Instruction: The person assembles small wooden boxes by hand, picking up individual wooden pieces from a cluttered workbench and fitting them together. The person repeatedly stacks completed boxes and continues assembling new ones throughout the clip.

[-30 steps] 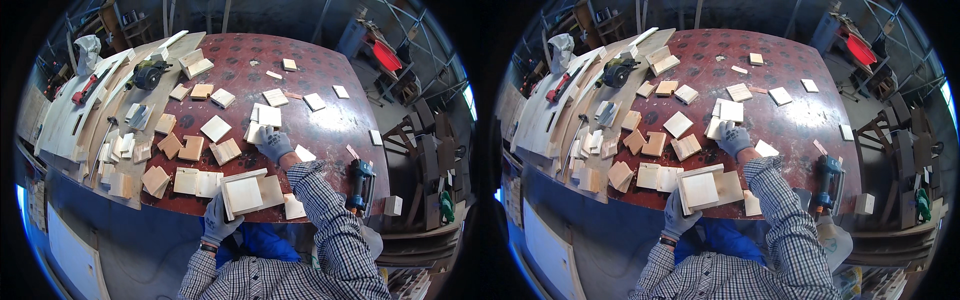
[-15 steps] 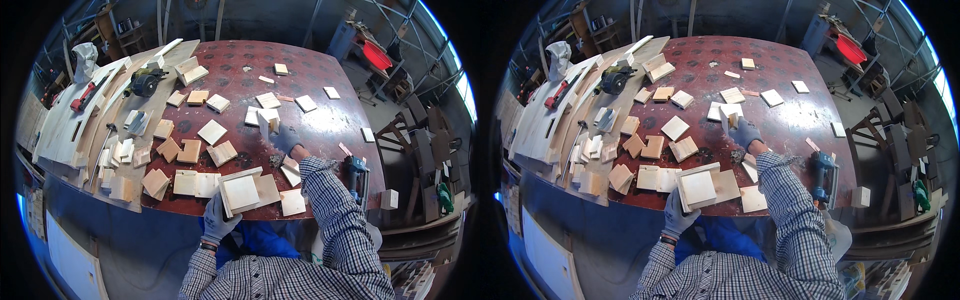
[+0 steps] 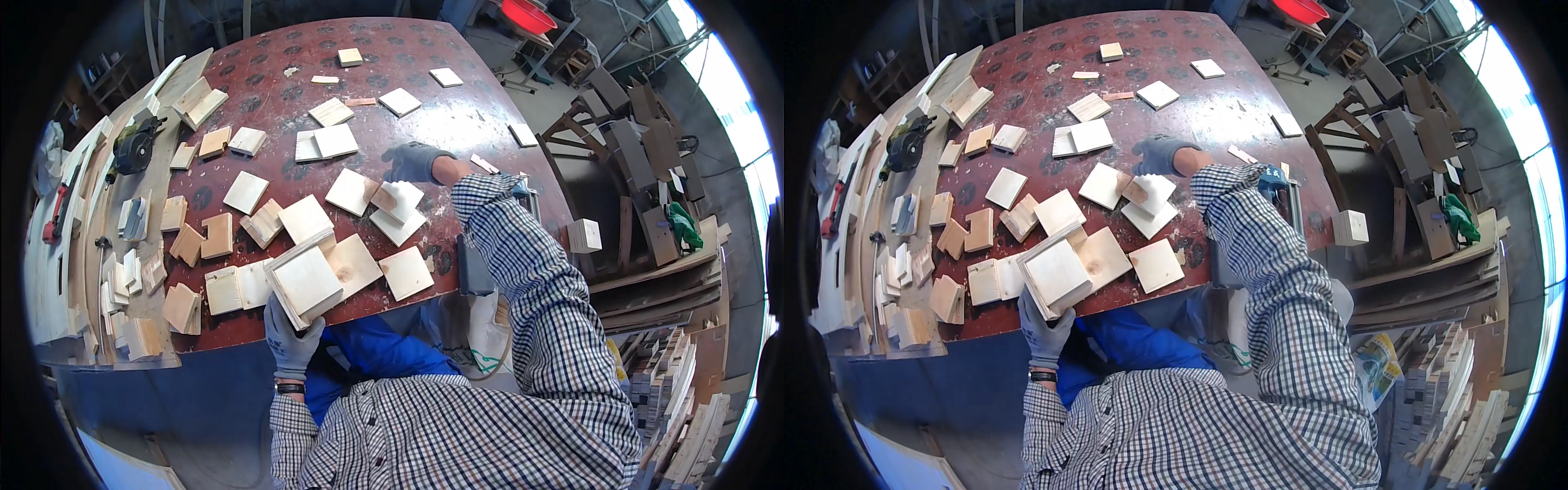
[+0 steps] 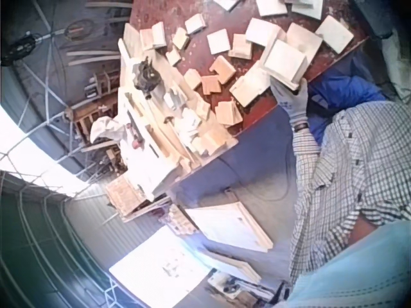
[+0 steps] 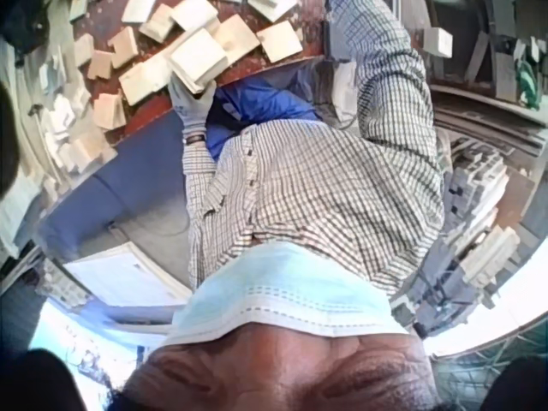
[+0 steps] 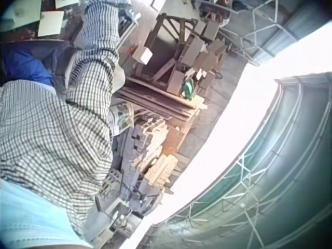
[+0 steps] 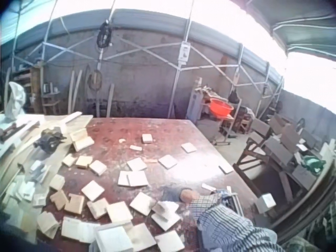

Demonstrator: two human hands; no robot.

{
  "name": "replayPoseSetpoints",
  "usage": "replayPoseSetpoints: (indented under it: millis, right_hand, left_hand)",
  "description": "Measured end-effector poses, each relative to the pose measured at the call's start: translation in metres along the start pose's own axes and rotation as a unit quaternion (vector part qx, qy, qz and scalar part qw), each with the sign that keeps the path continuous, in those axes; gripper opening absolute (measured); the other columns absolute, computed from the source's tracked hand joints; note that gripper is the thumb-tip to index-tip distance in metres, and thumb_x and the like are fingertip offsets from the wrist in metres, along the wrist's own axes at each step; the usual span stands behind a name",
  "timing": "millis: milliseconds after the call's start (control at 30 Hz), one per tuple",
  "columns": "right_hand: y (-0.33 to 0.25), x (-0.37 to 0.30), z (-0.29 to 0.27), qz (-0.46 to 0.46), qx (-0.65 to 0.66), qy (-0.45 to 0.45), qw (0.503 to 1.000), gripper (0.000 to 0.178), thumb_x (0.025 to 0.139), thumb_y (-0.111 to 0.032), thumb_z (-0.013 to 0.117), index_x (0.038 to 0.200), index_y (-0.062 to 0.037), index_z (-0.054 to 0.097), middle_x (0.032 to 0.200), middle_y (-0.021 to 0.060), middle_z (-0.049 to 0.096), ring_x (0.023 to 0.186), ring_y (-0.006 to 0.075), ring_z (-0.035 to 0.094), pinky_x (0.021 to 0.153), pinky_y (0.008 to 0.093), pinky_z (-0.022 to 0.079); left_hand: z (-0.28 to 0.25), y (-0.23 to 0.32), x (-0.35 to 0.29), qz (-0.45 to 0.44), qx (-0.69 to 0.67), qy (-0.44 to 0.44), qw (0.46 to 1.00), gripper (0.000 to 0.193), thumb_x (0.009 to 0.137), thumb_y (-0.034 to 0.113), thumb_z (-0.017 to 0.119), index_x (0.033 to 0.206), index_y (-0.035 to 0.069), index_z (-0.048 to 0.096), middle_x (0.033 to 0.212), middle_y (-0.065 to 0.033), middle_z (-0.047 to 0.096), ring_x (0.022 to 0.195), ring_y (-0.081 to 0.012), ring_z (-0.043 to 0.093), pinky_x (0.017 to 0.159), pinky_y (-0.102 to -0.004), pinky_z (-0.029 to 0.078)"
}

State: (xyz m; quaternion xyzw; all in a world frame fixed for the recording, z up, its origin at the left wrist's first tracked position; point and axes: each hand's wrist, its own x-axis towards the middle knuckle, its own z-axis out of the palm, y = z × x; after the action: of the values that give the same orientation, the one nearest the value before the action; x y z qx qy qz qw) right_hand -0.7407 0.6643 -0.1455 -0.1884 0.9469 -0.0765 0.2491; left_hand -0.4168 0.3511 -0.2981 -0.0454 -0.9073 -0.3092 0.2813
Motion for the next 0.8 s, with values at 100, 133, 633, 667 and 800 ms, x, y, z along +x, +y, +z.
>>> replayPoseSetpoints:
  millis: [100,133,633,667,800]
  right_hand:
    - [0.002,-0.026,0.008,0.019,-0.096,-0.062,0.993,0.086,0.094,-0.056,0.075,0.160,-0.0093,0.046,0.155,0.0235,0.056,0.142,0.0408,0.056,0.116,0.0510,0.047]
    - [-0.001,-0.030,0.018,0.048,-0.101,-0.040,0.993,0.097,0.090,-0.064,0.075,0.162,-0.0091,0.042,0.161,0.0255,0.048,0.146,0.0430,0.051,0.118,0.0511,0.044]
    - [-0.036,-0.068,0.055,0.123,-0.056,-0.007,0.991,0.108,0.079,-0.061,0.079,0.161,-0.0048,0.037,0.155,0.0243,0.054,0.138,0.0405,0.060,0.110,0.0509,0.052]
    - [-0.039,-0.071,0.057,0.110,-0.051,-0.023,0.992,0.113,0.078,-0.064,0.079,0.162,-0.0023,0.035,0.155,0.0255,0.053,0.139,0.0412,0.059,0.111,0.0508,0.052]
    - [-0.047,-0.074,0.068,0.097,-0.052,0.005,0.994,0.116,0.080,-0.069,0.078,0.161,-0.0005,0.033,0.148,0.0286,0.057,0.129,0.0446,0.064,0.105,0.0506,0.054]
  left_hand:
    - [0.000,0.000,0.000,0.001,0.003,0.007,1.000,0.100,0.075,0.026,0.093,0.155,-0.003,0.040,0.146,-0.0264,0.055,0.130,-0.0460,0.056,0.109,-0.0532,0.051]
    - [0.001,0.001,0.001,-0.003,0.000,0.004,1.000,0.100,0.075,0.026,0.093,0.155,-0.003,0.041,0.145,-0.0265,0.055,0.130,-0.0461,0.057,0.109,-0.0532,0.051]
    - [0.002,-0.003,-0.002,-0.007,-0.011,-0.002,1.000,0.099,0.076,0.027,0.092,0.154,-0.006,0.040,0.147,-0.0285,0.053,0.133,-0.0490,0.053,0.112,-0.0560,0.047]
    - [0.003,-0.006,-0.004,0.001,-0.005,0.002,1.000,0.099,0.077,0.028,0.091,0.155,-0.005,0.040,0.148,-0.0289,0.053,0.134,-0.0495,0.053,0.112,-0.0563,0.046]
    - [0.003,-0.010,-0.006,-0.005,-0.022,0.008,1.000,0.099,0.077,0.030,0.091,0.155,-0.004,0.041,0.147,-0.0302,0.052,0.133,-0.0505,0.053,0.112,-0.0566,0.046]
